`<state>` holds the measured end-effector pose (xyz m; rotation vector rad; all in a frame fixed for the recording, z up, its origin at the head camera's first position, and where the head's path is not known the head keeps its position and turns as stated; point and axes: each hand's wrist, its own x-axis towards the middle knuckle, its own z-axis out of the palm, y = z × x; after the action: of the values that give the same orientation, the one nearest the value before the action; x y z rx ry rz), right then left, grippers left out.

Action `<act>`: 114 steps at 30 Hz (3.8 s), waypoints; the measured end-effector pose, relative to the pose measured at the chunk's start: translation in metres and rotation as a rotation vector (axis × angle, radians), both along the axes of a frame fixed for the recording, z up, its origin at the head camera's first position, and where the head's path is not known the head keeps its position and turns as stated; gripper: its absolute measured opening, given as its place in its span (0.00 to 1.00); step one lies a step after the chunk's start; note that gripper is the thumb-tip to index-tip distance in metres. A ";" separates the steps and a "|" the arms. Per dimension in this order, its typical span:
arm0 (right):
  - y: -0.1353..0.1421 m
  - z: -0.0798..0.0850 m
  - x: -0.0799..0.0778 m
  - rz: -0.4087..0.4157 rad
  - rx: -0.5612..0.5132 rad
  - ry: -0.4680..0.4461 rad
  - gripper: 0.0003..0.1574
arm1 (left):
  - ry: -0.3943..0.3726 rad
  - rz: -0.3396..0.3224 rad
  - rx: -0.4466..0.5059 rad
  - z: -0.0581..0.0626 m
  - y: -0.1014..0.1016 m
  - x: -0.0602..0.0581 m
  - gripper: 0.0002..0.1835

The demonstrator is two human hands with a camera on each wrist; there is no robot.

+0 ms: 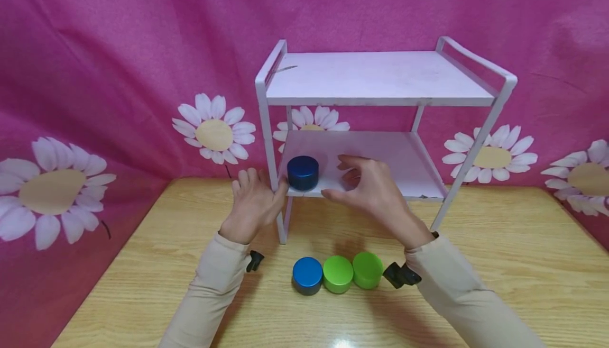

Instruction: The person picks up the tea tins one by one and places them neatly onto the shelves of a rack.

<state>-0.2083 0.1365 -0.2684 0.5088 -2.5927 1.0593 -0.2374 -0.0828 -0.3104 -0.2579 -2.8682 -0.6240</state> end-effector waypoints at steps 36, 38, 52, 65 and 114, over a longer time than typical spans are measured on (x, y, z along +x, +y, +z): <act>0.054 -0.047 0.060 -0.095 0.015 0.104 0.28 | -0.008 0.011 0.027 -0.002 0.000 0.000 0.26; 0.054 -0.053 0.062 -0.082 0.010 0.065 0.30 | -0.016 0.014 0.033 -0.002 0.000 0.000 0.26; 0.051 -0.086 0.070 0.028 0.117 -0.127 0.41 | -0.004 0.014 0.048 -0.002 0.000 0.000 0.24; 0.046 -0.107 0.069 0.043 0.200 -0.177 0.38 | -0.004 0.013 0.027 0.000 0.001 0.000 0.25; 0.046 -0.120 0.066 0.010 0.173 -0.215 0.38 | -0.043 -0.007 0.048 0.000 0.000 0.000 0.24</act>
<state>-0.1419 0.1826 -0.3880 0.4703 -2.8906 0.9444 -0.2376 -0.0826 -0.3106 -0.2500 -2.8901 -0.7078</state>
